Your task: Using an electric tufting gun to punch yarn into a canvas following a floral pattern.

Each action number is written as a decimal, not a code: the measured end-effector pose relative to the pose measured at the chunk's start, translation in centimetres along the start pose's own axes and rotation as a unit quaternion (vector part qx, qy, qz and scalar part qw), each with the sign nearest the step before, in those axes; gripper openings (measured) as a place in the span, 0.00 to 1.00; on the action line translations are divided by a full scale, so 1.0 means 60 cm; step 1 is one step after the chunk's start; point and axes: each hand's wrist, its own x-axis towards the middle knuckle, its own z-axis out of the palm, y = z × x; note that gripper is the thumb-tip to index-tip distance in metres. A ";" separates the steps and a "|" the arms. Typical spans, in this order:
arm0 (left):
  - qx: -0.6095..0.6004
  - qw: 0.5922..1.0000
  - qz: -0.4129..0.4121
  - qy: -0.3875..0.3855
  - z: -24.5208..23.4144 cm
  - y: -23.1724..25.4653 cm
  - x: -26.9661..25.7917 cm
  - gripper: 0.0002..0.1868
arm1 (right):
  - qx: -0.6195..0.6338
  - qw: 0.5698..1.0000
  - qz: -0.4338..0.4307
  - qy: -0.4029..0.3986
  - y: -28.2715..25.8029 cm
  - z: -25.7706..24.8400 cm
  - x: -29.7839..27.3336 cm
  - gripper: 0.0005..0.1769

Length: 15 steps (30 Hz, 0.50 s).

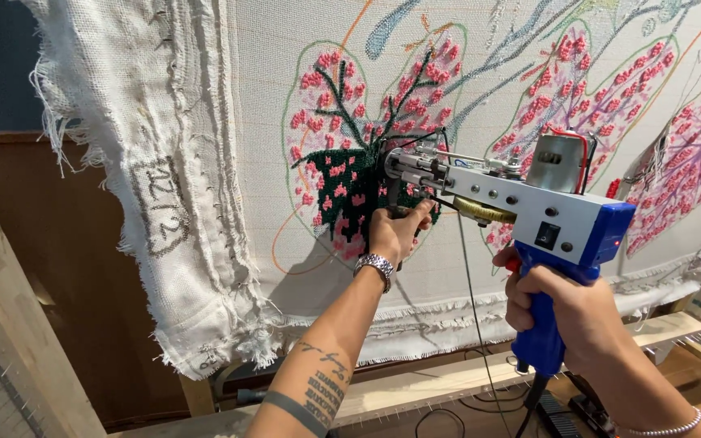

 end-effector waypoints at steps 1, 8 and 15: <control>0.016 1.000 0.001 0.005 0.000 0.000 0.001 0.20 | 0.003 1.000 0.001 0.001 -0.001 0.002 0.000 0.16; -0.005 0.999 0.035 0.005 0.001 -0.040 0.060 0.19 | 0.001 1.000 0.006 0.011 -0.002 0.003 0.007 0.16; -0.012 0.998 0.061 -0.011 -0.006 0.000 0.041 0.21 | 0.053 0.998 0.000 -0.023 -0.005 0.000 0.017 0.14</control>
